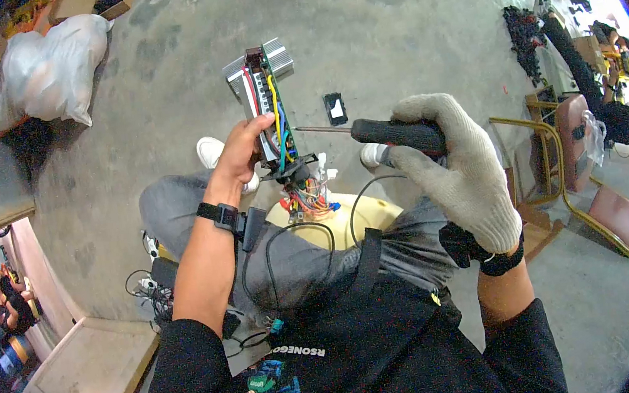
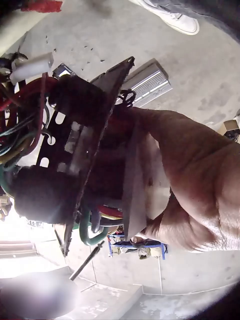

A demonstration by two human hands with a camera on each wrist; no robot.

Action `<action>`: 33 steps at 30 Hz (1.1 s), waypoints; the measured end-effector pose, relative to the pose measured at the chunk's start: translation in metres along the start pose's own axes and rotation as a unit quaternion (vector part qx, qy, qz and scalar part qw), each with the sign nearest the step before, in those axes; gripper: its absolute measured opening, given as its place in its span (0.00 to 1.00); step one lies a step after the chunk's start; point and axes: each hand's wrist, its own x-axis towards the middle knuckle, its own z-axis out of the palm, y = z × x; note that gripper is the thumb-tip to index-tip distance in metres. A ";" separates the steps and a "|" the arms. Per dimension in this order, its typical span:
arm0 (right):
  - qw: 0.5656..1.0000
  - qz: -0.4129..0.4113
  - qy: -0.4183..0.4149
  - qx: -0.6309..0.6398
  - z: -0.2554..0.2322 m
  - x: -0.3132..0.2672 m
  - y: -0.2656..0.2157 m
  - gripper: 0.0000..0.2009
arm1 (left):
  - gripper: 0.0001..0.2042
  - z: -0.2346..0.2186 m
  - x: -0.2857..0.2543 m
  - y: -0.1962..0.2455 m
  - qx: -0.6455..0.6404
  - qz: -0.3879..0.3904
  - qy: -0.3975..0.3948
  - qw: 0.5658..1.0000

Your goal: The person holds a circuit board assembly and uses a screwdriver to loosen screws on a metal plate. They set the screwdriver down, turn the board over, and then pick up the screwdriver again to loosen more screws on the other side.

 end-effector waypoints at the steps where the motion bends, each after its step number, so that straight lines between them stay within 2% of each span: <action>1: 1.000 -0.004 -0.011 -0.012 0.000 -0.001 -0.003 0.20 | 0.18 -0.001 0.000 -0.001 0.012 -0.008 -0.010 1.000; 4: 0.998 -0.051 -0.023 -0.003 0.002 0.004 -0.005 0.21 | 0.19 0.003 -0.002 0.000 -0.006 -0.005 0.005 1.000; 8: 0.997 -0.065 -0.036 0.015 0.006 0.008 -0.006 0.19 | 0.19 0.003 0.000 -0.003 -0.023 -0.014 0.012 1.000; 10: 0.994 -0.076 -0.076 -0.009 0.005 0.011 -0.010 0.18 | 0.22 0.001 0.001 -0.005 -0.034 -0.017 0.014 0.999; 14: 0.990 -0.110 -0.086 -0.032 0.011 0.019 -0.011 0.18 | 0.22 0.002 0.000 -0.003 -0.027 -0.009 0.023 0.999; 16: 0.979 -0.167 -0.090 -0.076 0.014 0.023 -0.010 0.19 | 0.21 0.004 -0.001 -0.001 0.001 -0.014 0.024 1.000; 19: 0.975 -0.190 -0.102 -0.059 0.020 0.028 -0.015 0.17 | 0.20 0.004 -0.001 -0.002 0.008 -0.013 0.020 1.000; 25: 0.963 -0.224 -0.120 -0.087 0.026 0.034 -0.017 0.16 | 0.24 0.003 0.001 -0.006 0.060 0.001 0.036 0.998; 33: 0.950 -0.242 -0.148 -0.129 0.031 0.041 -0.024 0.15 | 0.24 0.011 -0.009 0.006 0.120 0.000 0.053 0.991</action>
